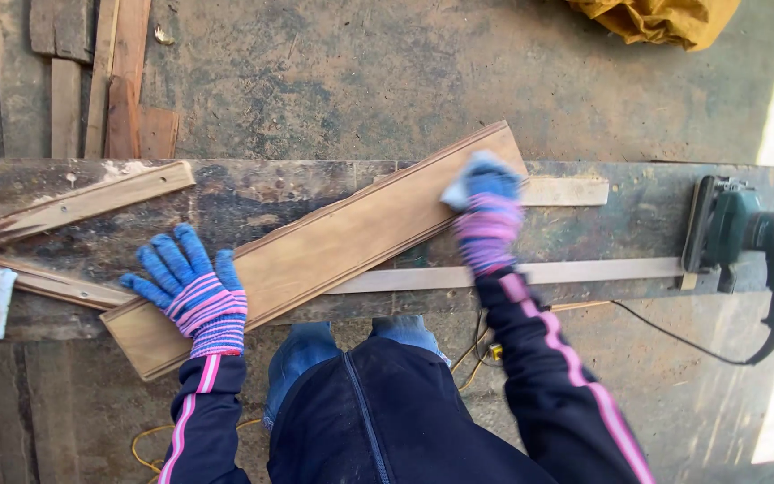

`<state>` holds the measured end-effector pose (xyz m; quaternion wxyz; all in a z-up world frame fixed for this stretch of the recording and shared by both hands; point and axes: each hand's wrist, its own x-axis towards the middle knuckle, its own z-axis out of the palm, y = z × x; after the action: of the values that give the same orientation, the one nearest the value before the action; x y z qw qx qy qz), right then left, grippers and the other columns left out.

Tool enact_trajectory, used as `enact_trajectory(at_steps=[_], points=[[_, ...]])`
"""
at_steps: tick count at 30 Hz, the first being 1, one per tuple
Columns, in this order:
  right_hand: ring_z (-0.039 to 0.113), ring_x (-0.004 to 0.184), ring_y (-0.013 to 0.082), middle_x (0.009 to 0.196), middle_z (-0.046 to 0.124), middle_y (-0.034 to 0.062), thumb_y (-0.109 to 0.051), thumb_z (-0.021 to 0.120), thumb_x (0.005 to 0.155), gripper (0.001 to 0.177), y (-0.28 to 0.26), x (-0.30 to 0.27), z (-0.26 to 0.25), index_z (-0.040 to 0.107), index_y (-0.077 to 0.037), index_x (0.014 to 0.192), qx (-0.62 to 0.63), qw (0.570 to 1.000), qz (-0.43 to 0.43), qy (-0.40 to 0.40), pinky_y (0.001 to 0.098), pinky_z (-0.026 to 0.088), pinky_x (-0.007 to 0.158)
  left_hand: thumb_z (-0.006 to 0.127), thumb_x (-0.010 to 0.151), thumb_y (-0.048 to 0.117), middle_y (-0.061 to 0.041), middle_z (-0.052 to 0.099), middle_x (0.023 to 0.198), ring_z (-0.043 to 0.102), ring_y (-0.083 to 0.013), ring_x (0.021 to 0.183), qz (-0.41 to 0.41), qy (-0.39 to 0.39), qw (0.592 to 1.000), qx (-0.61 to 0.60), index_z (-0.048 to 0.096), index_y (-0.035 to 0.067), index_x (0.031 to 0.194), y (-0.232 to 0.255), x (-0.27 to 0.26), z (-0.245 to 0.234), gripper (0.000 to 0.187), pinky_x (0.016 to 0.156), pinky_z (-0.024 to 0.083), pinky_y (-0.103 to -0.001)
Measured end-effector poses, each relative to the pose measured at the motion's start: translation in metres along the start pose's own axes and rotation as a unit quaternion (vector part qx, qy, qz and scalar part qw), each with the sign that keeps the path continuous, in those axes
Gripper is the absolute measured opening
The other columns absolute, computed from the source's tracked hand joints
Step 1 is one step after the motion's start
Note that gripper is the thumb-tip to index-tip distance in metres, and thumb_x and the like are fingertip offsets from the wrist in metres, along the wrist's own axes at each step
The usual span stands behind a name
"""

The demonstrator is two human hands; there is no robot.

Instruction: Sanding the surface of a wooden board using a hand-held piece of sandpaper.

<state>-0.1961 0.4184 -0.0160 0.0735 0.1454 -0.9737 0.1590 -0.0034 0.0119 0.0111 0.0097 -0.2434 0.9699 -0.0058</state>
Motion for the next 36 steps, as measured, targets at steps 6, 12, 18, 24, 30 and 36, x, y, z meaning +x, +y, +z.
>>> enact_trajectory(at_steps=[6,12,18,24,30,36], points=[[0.055,0.138,0.0358,0.135,0.062,0.0153,-0.012,0.06,0.096,0.038,-0.158,-0.063,0.071,0.063,-0.009,0.134,0.166,0.899,-0.383,-0.132,0.0609,0.03,0.13,0.041,0.11,0.055,-0.033,0.013,0.17,0.006,-0.0515,0.157,-0.274,-0.033,0.96,-0.056,0.02,0.011,0.169,0.033,-0.005,0.016,0.077,0.116,0.0,-0.08],[0.062,0.11,0.0363,0.114,0.067,0.0127,-0.008,0.067,0.084,0.029,0.018,0.055,0.01,0.067,-0.011,0.113,0.045,0.98,-0.125,-0.145,0.0499,0.049,0.102,0.038,0.111,0.057,-0.031,0.012,0.171,0.003,-0.0509,0.158,-0.294,-0.058,0.953,-0.051,0.018,0.012,0.169,0.049,-0.001,-0.014,0.076,0.12,-0.002,-0.078],[0.053,0.13,0.0399,0.133,0.06,0.02,-0.011,0.068,0.077,0.054,0.017,0.049,0.017,0.064,-0.004,0.13,0.044,0.99,-0.073,-0.108,0.0501,0.039,0.117,0.041,0.113,0.055,-0.032,0.014,0.172,0.003,-0.0545,0.158,-0.281,-0.041,0.957,-0.058,0.02,0.01,0.17,0.051,-0.003,-0.013,0.076,0.12,-0.002,-0.077],[0.045,0.144,0.0372,0.152,0.054,0.0156,-0.011,0.071,0.073,0.066,-0.057,0.019,0.015,0.064,-0.012,0.139,0.147,0.918,-0.34,-0.142,0.057,0.026,0.123,0.046,0.112,0.055,-0.036,0.016,0.169,0.006,-0.0562,0.154,-0.221,-0.017,0.973,-0.06,0.023,0.007,0.168,0.031,-0.011,0.004,0.078,0.118,-0.001,-0.077],[0.063,0.13,0.0382,0.134,0.069,0.018,-0.003,0.071,0.082,0.043,0.071,0.066,-0.01,0.071,-0.011,0.124,0.032,0.988,-0.141,-0.053,0.05,0.045,0.116,0.051,0.107,0.056,-0.029,0.023,0.168,0.014,-0.0531,0.156,-0.09,-0.039,0.993,-0.062,0.027,0.008,0.169,-0.003,-0.017,-0.006,0.081,0.124,0.003,-0.074],[0.046,0.142,0.0442,0.149,0.054,0.0244,-0.008,0.068,0.065,0.075,-0.127,0.0,0.01,0.061,-0.003,0.14,0.113,0.943,-0.275,-0.151,0.0511,0.03,0.123,0.051,0.11,0.056,-0.025,0.019,0.173,0.012,-0.0482,0.159,-0.114,-0.016,0.993,-0.016,0.024,0.01,0.17,-0.007,-0.025,0.006,0.08,0.123,0.002,-0.072]])
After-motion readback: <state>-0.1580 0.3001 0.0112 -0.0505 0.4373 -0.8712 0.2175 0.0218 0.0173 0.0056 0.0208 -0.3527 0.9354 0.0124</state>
